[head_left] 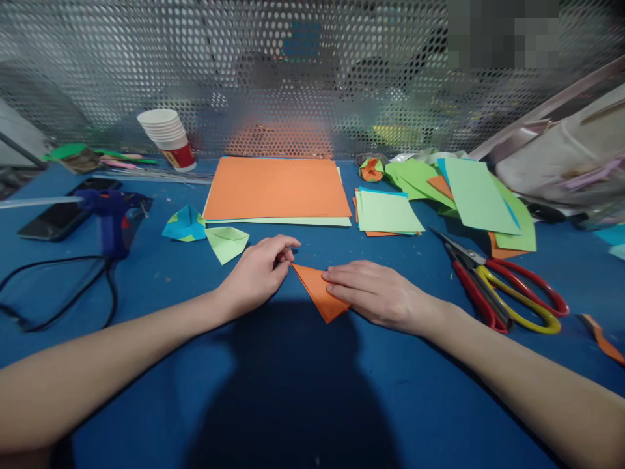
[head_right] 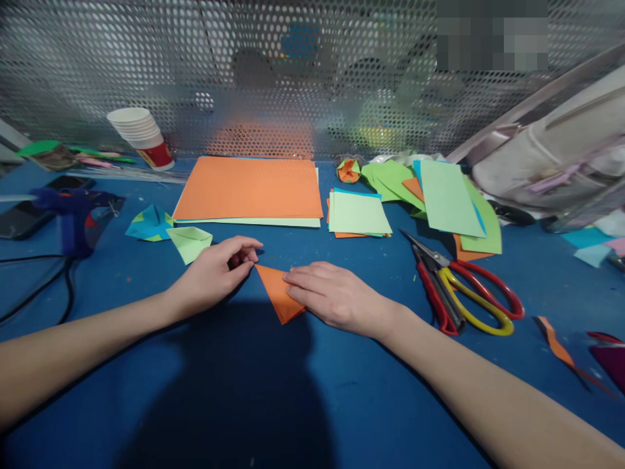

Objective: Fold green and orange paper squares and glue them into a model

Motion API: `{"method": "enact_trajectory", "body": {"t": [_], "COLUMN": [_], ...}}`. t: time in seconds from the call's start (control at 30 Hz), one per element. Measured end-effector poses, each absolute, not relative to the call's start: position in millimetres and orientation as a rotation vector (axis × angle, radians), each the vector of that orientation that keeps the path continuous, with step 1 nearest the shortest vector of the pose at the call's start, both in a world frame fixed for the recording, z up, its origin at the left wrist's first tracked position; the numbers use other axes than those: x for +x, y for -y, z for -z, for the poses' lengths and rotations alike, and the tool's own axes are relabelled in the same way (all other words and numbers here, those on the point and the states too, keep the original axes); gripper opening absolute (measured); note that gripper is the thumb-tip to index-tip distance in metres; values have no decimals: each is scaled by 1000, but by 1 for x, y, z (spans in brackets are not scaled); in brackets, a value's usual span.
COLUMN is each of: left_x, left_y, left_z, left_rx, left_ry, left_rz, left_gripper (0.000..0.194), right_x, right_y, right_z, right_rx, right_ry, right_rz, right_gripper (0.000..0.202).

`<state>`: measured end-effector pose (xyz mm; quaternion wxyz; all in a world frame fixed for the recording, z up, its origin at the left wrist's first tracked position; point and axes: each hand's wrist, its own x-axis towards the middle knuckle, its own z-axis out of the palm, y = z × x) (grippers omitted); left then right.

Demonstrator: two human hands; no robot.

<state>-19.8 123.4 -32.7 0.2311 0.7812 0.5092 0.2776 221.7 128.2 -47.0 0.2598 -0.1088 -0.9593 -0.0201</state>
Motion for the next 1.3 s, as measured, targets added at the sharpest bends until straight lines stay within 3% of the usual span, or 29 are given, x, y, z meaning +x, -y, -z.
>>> {"method": "enact_trajectory", "body": {"t": [0.47,1.3], "left_x": [-20,-18], "left_y": [-124,-124], "left_z": [28,30], "left_rx": [1987,2069], "left_ry": [-1402,-1411], "left_rz": [-773,-763], "left_gripper": [35,25], "right_x": [220,222], "right_y": [-129,-128], "right_z": [45,44], "right_rx": [-251,-265], "right_ry": [2597,2628], "right_rz": [67,128], "right_gripper": [21,22]}}
